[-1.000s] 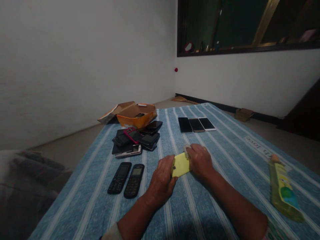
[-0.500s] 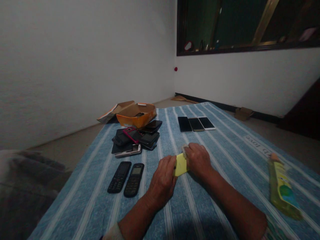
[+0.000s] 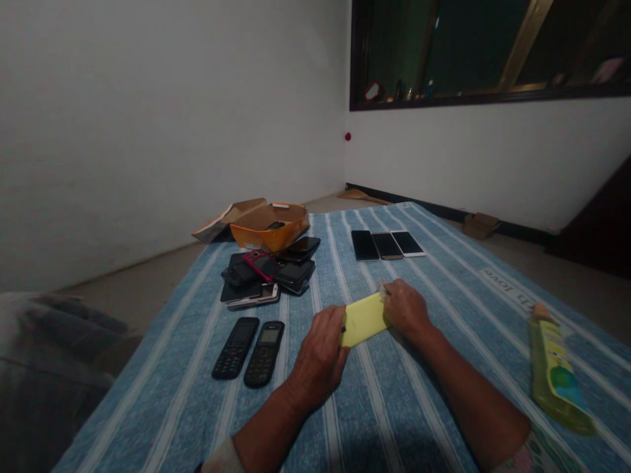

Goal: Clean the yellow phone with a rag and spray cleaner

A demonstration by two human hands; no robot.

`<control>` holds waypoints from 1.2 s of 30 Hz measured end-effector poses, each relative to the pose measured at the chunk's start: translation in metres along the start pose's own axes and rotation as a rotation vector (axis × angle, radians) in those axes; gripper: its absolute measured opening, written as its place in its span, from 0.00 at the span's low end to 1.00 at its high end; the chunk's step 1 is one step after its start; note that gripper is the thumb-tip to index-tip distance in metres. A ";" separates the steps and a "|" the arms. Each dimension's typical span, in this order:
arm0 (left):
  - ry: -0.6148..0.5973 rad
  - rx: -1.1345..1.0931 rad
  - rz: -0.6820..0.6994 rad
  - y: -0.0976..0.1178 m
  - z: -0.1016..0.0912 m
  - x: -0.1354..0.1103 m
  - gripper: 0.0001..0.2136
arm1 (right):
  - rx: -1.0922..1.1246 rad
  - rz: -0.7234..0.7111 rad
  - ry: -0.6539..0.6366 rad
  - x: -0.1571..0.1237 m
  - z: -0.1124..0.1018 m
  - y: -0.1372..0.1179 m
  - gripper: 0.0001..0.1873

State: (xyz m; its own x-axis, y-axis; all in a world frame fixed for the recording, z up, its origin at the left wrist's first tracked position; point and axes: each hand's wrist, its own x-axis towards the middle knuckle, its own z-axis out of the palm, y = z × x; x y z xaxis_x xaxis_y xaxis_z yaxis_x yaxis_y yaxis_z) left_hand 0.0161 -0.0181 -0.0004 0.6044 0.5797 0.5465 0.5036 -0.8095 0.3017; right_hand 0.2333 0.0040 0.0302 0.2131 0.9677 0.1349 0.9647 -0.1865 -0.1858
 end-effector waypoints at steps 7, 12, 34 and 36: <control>0.004 -0.008 -0.020 -0.006 0.003 -0.003 0.35 | 0.023 0.011 -0.001 0.002 0.006 0.002 0.16; 0.019 -0.030 -0.055 -0.008 0.006 -0.003 0.35 | 0.018 -0.008 0.010 0.002 0.013 0.002 0.17; -0.098 -0.020 -0.263 -0.002 0.006 0.012 0.26 | -0.012 -0.139 0.050 -0.003 0.019 0.000 0.16; -0.117 0.005 -0.274 -0.001 0.006 0.014 0.24 | -0.010 -0.162 0.046 -0.002 0.020 -0.001 0.16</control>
State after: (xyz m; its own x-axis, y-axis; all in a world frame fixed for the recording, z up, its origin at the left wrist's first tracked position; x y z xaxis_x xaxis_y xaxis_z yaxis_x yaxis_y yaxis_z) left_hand 0.0277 -0.0089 0.0021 0.5127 0.7835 0.3511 0.6605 -0.6212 0.4218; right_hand 0.2287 0.0053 0.0107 0.0615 0.9765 0.2067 0.9884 -0.0308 -0.1485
